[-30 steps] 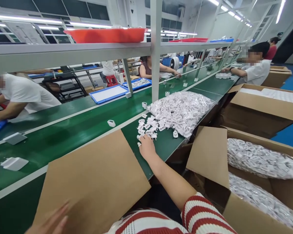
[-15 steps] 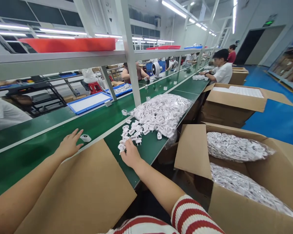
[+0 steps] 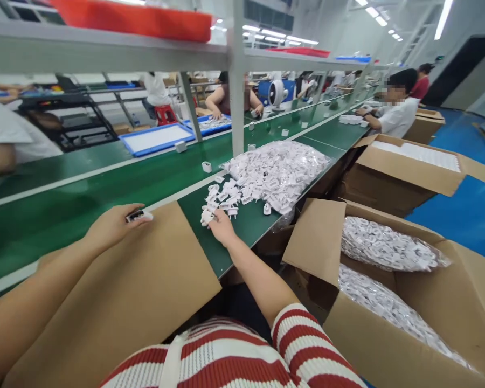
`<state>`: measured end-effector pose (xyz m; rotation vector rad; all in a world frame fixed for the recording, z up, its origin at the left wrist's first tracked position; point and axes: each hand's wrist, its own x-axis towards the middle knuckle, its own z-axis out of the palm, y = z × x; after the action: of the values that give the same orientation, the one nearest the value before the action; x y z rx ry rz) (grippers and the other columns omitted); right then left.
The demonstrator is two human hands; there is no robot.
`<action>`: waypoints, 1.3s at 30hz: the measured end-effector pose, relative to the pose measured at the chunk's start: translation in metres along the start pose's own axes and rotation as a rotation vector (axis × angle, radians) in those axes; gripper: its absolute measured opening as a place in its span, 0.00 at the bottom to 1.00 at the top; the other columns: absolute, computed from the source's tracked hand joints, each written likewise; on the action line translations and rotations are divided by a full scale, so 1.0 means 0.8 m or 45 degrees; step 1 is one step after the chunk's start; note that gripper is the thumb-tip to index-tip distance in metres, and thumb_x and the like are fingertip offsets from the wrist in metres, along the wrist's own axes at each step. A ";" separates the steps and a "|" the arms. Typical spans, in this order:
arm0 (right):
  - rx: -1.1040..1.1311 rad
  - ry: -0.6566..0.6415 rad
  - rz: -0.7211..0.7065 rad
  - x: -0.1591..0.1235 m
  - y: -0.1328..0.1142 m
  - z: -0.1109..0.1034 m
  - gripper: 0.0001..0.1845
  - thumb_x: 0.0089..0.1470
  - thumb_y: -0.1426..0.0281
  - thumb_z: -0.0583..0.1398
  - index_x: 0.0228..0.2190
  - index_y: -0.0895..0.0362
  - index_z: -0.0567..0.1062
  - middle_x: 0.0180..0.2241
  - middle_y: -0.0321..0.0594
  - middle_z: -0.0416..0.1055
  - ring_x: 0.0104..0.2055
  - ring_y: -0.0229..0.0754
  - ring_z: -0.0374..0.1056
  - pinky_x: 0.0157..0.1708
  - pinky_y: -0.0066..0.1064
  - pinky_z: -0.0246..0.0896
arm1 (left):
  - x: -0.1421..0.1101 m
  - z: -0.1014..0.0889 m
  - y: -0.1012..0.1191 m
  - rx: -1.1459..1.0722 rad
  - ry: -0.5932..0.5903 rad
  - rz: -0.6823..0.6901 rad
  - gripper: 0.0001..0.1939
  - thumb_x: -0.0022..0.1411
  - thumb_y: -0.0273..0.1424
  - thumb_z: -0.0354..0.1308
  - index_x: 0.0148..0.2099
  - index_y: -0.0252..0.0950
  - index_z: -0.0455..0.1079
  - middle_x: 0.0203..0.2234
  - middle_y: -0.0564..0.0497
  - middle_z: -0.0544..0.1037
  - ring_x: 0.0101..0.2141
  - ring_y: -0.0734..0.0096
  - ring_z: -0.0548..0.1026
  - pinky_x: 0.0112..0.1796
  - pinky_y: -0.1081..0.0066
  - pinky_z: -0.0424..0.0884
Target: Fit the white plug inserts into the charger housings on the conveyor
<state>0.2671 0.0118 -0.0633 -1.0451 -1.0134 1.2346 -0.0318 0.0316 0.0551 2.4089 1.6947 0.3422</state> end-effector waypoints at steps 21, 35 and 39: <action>-0.650 -0.663 -0.376 -0.149 -0.026 0.064 0.11 0.62 0.63 0.63 0.46 0.50 0.79 0.44 0.42 0.77 0.44 0.43 0.74 0.47 0.39 0.73 | -0.286 0.124 0.083 -0.851 0.446 -0.616 0.22 0.65 0.48 0.65 0.56 0.43 0.77 0.40 0.49 0.80 0.40 0.59 0.76 0.45 0.61 0.71; -1.046 -0.956 -0.771 -0.172 -0.044 0.110 0.17 0.66 0.75 0.55 0.51 0.50 0.78 0.45 0.43 0.77 0.50 0.48 0.70 0.53 0.43 0.67 | -0.281 0.144 0.086 -0.875 0.509 -0.491 0.18 0.68 0.47 0.64 0.52 0.42 0.78 0.33 0.50 0.76 0.36 0.61 0.73 0.40 0.63 0.69; -1.241 -1.063 -0.835 -0.171 -0.041 0.119 0.18 0.62 0.80 0.54 0.47 0.54 0.78 0.40 0.45 0.73 0.46 0.51 0.66 0.48 0.42 0.66 | -0.283 0.144 0.087 -0.850 0.506 -0.477 0.18 0.69 0.46 0.63 0.51 0.40 0.78 0.33 0.50 0.76 0.36 0.62 0.73 0.39 0.64 0.68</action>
<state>0.1723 -0.1205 -0.0140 -0.7214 -2.5230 0.5523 -0.0097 -0.2060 -0.0560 1.5792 1.7505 1.1649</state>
